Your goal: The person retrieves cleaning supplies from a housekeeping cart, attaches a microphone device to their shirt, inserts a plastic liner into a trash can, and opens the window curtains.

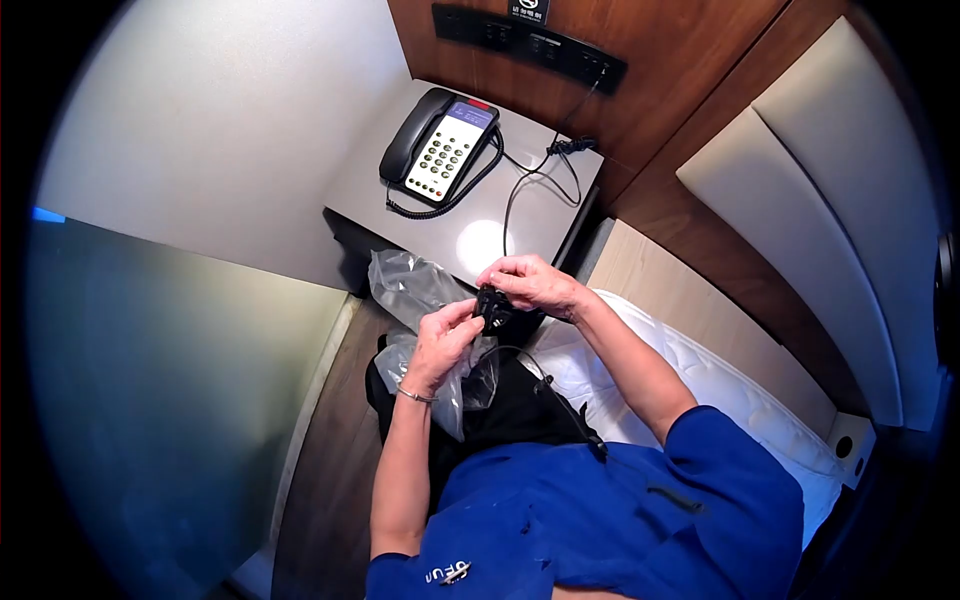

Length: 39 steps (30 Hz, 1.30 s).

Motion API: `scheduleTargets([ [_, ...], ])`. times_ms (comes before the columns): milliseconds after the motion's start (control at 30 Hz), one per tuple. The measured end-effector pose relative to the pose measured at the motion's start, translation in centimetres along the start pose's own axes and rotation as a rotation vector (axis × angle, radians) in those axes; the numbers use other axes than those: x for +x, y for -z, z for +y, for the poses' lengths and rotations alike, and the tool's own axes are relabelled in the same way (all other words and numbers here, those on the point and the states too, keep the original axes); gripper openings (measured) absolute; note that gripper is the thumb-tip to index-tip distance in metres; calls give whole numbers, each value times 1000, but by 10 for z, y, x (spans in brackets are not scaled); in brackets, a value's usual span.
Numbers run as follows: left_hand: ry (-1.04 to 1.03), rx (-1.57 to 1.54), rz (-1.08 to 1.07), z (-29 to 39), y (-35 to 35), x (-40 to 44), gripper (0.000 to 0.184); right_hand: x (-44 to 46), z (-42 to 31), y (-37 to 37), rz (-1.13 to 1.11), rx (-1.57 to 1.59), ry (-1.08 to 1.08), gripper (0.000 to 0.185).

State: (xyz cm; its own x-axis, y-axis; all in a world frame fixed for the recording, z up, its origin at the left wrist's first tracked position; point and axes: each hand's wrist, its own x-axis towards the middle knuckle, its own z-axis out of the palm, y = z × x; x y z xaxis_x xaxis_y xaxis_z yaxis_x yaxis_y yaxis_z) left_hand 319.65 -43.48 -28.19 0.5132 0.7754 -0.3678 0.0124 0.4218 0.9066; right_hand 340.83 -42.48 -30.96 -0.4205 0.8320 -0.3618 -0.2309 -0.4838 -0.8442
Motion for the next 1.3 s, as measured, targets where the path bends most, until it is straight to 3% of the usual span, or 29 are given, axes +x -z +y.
scheduleTargets([
  [167,-5,-230,78,-8,-6,-1,31,-8,-4,-9,-39,-111,-21,35],
  [200,-13,-273,74,-11,-5,1,34,-5,3,-12,-30,-184,108,37],
  [333,-2,-262,275,-21,-16,3,26,-8,-9,-22,-71,-200,-5,35],
  [400,-51,-140,272,-30,-12,7,23,-8,-7,-21,-67,-230,-24,33],
  [600,-117,65,124,-12,-7,-1,28,-7,-7,-17,-101,-260,-30,31],
  [700,82,-74,134,12,0,-11,29,-8,-23,-6,-221,-387,-24,33],
  [767,60,-85,108,6,9,-12,28,-8,-27,-1,-267,-555,-68,34],
  [1300,194,-3,-144,-5,10,-15,32,-4,-23,-7,-455,-740,-182,36],
])
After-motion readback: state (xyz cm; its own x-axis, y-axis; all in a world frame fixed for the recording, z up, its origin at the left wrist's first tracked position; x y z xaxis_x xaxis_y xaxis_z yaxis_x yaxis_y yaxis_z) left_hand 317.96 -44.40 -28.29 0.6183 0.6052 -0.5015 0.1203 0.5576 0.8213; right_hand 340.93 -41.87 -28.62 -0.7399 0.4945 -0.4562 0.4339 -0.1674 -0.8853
